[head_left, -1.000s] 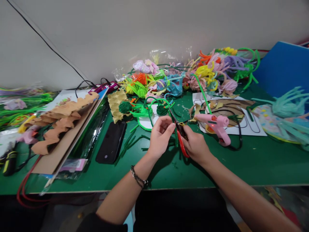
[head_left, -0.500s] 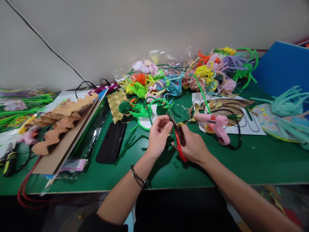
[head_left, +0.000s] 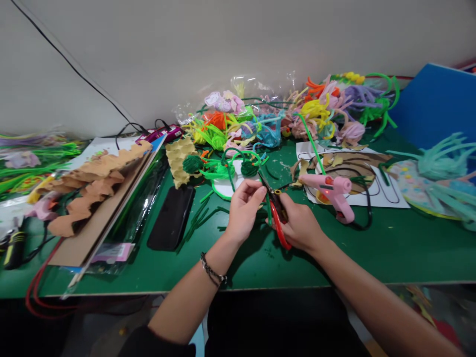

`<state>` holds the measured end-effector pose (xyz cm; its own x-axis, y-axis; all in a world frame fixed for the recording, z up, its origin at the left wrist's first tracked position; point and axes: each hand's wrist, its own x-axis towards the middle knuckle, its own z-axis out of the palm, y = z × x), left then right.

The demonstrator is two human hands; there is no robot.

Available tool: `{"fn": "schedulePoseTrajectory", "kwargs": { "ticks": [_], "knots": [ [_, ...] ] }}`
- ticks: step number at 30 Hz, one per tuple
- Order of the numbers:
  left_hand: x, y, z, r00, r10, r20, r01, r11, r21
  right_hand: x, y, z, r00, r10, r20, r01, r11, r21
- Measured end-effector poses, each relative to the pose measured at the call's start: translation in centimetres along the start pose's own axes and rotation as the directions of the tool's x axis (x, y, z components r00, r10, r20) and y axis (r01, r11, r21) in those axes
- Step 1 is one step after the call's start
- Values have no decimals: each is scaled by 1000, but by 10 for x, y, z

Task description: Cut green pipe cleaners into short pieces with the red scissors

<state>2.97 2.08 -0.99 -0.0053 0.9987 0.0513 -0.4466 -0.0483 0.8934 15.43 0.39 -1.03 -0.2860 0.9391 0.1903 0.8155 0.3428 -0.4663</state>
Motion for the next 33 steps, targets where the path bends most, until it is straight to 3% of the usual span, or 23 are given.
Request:
{"fn": "schedulePoseTrajectory", "kwargs": {
  "ticks": [5, 18, 23, 29, 33],
  "knots": [
    [0, -1, -1, 1000, -15, -1, 15, 999, -38, 0, -1, 1, 1000, -4, -1, 4, 1000, -5],
    [1, -1, 0, 999, -38, 4, 38, 997, -72, 1, 0, 1, 998, -7, 67, 23, 970, -241],
    [2, 0, -1, 1000, -15, 1, 15, 997, -75, 0, -1, 2, 999, -22, 25, 29, 956, -291],
    [2, -2, -1, 1000, 20, -14, -22, 995, -97, -1, -1, 4, 992, -68, -107, 32, 951, -309],
    [3, -4, -2, 999, 54, 1, -54, 992, -110, -1, 0, 5, 989, -85, -117, 46, 950, -308]
  ]
}}
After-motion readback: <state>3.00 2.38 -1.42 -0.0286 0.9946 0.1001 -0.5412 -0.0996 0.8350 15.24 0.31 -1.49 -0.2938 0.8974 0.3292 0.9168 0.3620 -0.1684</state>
